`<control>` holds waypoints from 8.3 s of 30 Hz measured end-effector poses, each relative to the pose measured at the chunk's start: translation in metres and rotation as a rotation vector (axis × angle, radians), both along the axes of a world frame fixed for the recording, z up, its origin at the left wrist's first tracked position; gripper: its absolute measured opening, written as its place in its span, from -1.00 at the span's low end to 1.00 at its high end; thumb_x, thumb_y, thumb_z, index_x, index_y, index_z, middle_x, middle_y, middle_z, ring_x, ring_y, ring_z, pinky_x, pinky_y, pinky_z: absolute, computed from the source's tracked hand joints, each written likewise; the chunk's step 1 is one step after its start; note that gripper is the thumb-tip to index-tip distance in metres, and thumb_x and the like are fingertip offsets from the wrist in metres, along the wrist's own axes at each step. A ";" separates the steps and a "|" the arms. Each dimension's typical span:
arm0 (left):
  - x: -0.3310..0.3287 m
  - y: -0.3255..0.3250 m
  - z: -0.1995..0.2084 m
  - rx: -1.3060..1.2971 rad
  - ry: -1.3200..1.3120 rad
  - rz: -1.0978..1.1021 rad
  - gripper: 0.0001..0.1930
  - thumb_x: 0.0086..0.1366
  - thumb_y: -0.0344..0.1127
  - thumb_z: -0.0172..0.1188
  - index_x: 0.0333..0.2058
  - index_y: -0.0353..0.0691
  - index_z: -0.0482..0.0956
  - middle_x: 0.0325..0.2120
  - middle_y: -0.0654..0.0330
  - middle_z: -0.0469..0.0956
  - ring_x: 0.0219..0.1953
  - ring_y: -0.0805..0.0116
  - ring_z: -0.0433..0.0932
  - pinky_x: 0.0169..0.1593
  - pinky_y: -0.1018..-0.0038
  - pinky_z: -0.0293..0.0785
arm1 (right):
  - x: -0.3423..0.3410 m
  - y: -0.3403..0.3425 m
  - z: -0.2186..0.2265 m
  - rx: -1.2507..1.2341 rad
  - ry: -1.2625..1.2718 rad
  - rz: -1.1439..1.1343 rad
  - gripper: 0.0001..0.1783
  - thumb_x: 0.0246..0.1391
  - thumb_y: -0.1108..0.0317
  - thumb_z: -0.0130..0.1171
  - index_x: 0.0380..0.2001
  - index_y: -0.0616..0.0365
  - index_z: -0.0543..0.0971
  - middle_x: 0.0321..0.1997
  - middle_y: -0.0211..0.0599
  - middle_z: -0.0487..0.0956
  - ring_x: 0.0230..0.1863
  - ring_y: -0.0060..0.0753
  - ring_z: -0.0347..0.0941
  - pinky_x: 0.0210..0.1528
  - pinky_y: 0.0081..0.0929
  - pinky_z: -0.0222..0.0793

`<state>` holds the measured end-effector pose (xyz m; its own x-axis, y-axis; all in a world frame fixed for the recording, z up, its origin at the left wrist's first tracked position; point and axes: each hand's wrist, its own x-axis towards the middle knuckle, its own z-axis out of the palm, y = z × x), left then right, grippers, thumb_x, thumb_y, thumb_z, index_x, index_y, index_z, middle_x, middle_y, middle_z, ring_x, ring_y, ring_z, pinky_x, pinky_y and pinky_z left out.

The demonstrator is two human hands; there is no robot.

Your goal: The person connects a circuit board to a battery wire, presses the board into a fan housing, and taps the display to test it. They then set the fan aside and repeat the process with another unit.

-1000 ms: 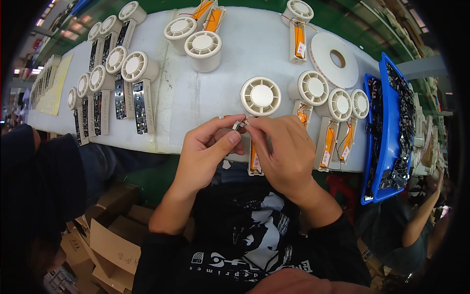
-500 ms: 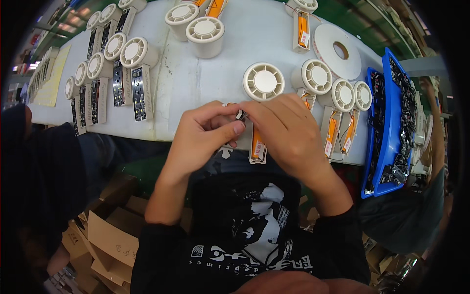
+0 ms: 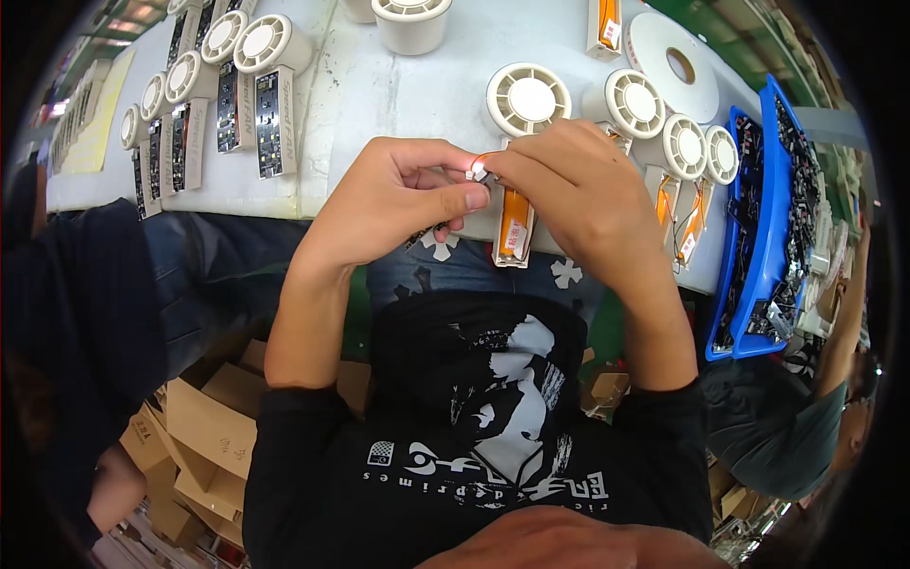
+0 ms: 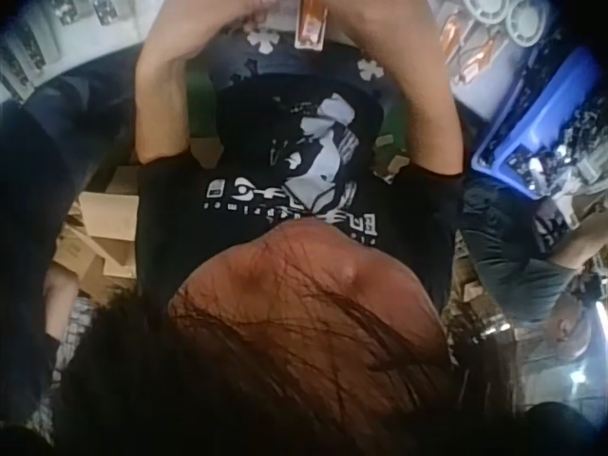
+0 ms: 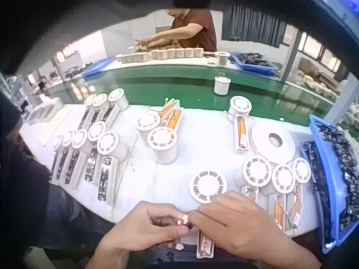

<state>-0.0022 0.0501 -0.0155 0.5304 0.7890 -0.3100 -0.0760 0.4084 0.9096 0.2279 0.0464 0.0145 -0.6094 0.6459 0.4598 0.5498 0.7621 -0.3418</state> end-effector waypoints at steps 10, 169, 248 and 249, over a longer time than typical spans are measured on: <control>0.005 -0.007 0.017 0.386 0.264 0.008 -0.74 0.26 -0.41 0.45 -0.09 -0.35 0.72 -0.44 0.25 0.64 -0.47 0.61 0.54 -0.38 0.60 0.46 | -0.003 -0.006 0.038 -0.179 0.111 -0.074 -0.68 -0.09 0.56 0.39 -0.18 0.14 0.72 -0.22 -0.31 0.65 -0.21 -0.16 0.56 -0.14 -0.34 0.48; 0.063 -0.039 0.029 1.123 1.083 0.387 -0.53 0.23 -0.38 0.41 0.13 -0.08 0.57 -0.05 -0.01 0.53 -0.02 0.05 0.57 -0.05 0.30 0.53 | 0.033 -0.048 0.010 -0.074 0.160 -0.318 -0.69 0.01 0.38 0.49 -0.13 0.11 0.72 -0.35 -0.33 0.40 -0.32 -0.34 0.35 -0.31 -0.45 0.24; -0.051 -0.026 0.070 1.192 1.205 -0.284 -0.49 -0.08 -0.38 0.49 -0.04 -0.08 0.72 0.22 0.21 0.59 -0.32 0.15 0.63 -0.14 0.32 0.58 | 0.060 -0.063 -0.017 -0.128 0.570 -0.336 -0.87 0.08 0.68 0.23 -0.27 0.44 0.67 -0.41 -0.17 0.55 -0.44 -0.43 0.37 -0.42 -0.56 0.22; -0.051 -0.027 0.070 1.193 1.206 -0.283 -0.49 -0.08 -0.38 0.49 -0.04 -0.08 0.72 0.22 0.21 0.59 -0.32 0.15 0.63 -0.14 0.32 0.58 | 0.059 -0.063 -0.017 -0.137 0.570 -0.340 -0.87 0.08 0.68 0.24 -0.27 0.44 0.67 -0.41 -0.17 0.55 -0.44 -0.43 0.37 -0.42 -0.57 0.22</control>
